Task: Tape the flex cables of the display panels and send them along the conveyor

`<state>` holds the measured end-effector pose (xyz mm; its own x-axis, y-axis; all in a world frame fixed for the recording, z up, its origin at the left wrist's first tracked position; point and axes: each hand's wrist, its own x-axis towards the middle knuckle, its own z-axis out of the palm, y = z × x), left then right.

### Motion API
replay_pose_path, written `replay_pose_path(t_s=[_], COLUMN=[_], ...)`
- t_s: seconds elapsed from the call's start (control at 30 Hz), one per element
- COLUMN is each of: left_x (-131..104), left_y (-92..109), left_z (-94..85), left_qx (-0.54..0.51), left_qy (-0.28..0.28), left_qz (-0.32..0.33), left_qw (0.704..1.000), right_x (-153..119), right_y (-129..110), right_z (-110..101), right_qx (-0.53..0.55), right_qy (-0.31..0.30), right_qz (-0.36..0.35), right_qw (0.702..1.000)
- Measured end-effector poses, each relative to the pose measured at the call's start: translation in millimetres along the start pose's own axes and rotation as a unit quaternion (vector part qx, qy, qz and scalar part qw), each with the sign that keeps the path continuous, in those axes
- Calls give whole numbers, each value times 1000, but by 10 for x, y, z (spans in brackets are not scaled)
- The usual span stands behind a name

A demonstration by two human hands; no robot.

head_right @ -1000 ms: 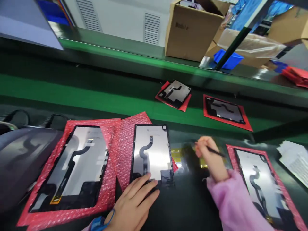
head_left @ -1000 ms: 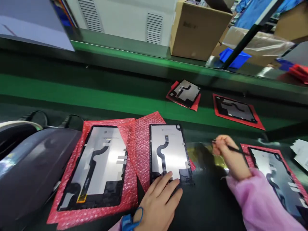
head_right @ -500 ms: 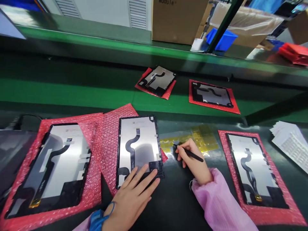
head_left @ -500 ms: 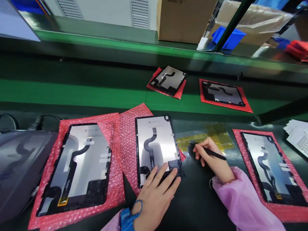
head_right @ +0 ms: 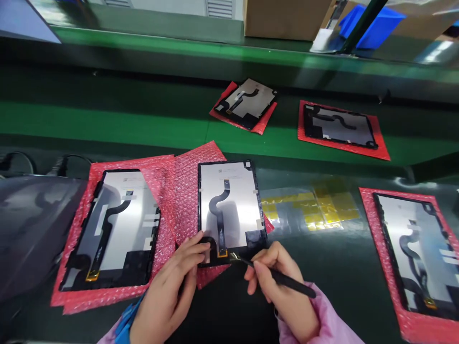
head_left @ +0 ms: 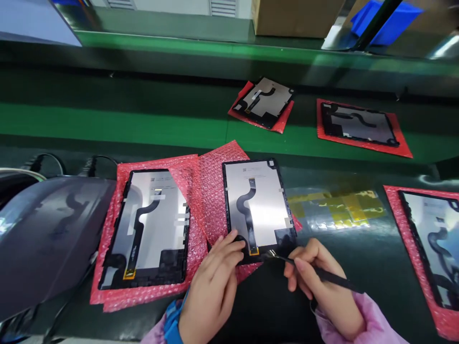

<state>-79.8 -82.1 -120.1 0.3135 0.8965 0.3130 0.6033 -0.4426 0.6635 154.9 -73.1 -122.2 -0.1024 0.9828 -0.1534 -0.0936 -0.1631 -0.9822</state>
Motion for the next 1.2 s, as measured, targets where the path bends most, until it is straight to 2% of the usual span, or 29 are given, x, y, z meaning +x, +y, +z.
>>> replay_pose_path(t_s=[0.1,0.23,0.47,0.83,1.2], left_x=[-46,-61,-77,-90,-85], left_y=[-62,-97,-122,-135,-136], left_z=[4,63,85,81,72], left_qx=[11,14,35,43,49], left_qy=[-22,-27,-32,-53,-62], left_qz=[13,6,26,34,37], left_qw=[1000,1000,999,997,996], right_x=[-56,-36,-47,-103,-28], right_y=[69,114,144,247,106], right_z=[166,236,256,213,254], right_qx=[-29,-81,-124,-143,-171], right_qy=[8,12,9,-9,1], right_qz=[-17,-32,-52,-32,-40], right_qw=[999,996,991,989,984])
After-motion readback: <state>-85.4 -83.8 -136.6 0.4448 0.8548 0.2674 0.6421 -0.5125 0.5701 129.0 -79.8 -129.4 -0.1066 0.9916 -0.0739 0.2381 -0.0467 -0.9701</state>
